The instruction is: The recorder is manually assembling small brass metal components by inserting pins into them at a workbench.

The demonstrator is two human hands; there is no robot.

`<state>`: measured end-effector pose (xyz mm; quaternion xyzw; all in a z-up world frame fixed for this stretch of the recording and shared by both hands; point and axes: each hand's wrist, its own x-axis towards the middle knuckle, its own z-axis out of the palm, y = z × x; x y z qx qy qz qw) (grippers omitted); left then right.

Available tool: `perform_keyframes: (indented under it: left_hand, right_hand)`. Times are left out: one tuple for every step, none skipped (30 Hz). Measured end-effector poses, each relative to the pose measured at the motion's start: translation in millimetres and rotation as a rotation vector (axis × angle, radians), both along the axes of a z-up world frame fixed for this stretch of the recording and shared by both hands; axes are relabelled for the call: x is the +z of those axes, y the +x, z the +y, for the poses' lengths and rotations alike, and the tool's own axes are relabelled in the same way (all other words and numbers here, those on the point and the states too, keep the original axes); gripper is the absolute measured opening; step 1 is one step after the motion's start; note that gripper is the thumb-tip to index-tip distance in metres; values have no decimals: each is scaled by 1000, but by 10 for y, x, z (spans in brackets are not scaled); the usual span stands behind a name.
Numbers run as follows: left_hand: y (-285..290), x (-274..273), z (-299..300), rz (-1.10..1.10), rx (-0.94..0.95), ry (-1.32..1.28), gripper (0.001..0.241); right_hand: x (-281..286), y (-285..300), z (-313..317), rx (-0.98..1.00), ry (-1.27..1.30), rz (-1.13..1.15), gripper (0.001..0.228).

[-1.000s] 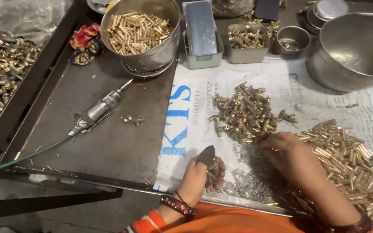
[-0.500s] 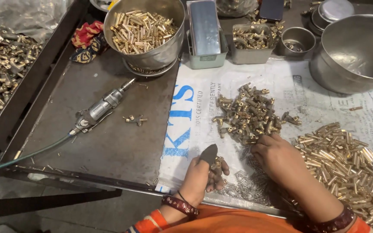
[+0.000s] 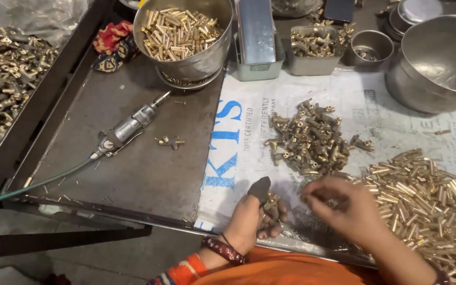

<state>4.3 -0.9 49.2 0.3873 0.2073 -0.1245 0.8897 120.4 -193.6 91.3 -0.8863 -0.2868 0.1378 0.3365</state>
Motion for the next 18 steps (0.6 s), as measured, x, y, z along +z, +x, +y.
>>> perform_keyframes:
  left_hand:
    - [12, -38, 27, -60, 1, -34, 65]
    - [24, -42, 39, -57, 6, -32, 65]
    - [40, -54, 31, 29, 43, -77, 60]
    - [56, -68, 22, 115, 81, -121, 54]
    - [46, -150, 25, 123, 83, -124, 54]
    - [34, -229, 25, 62, 64, -90, 51]
    - [43, -299, 25, -3, 45, -57, 49]
    - [37, -269, 24, 0, 45, -59, 49]
    - [35, -237, 40, 2, 34, -92, 36]
    - [31, -205, 56, 5, 23, -124, 26]
    - [25, -159, 52, 6, 25, -127, 26]
    - [20, -112, 45, 20, 22, -66, 29]
    - [24, -64, 47, 32, 17, -2, 32]
    - [20, -116, 47, 31, 18, -2, 32]
    - [20, -167, 37, 40, 16, 11, 29]
    - [18, -216, 24, 50, 14, 24, 26]
    - [16, -246, 16, 46, 10, 24, 26]
    - [11, -274, 7, 6, -11, 50, 27]
  right_hand:
    - [-103, -35, 11, 1, 162, 177, 14]
    - [-152, -77, 47, 6, 163, 181, 14]
    - [-199, -118, 64, 28, 227, 185, 17]
    - [-248, -158, 78, 51, 290, 189, 21]
    - [-211, -197, 116, 51, 287, 197, 21]
    - [-170, -236, 152, 126, 347, 66, 20]
    - [-117, -258, 187, 200, 406, -71, 19]
    - [-88, -281, 211, 199, 404, -68, 19]
    - [-60, -298, 251, 224, 376, -140, 20]
    - [-33, -319, 291, 249, 348, -213, 21]
    - [-19, -332, 302, 251, 346, -211, 21]
    - [-6, -344, 312, 248, 322, -235, 20]
    - [6, -352, 327, 243, 300, -262, 18]
    - [12, -353, 334, 244, 300, -262, 18]
    - [22, -359, 329, 245, 283, -261, 18]
    - [33, -365, 321, 245, 265, -260, 17]
    - [21, -361, 297, 242, 264, -264, 17]
    - [12, -360, 272, 232, 272, -205, 18]
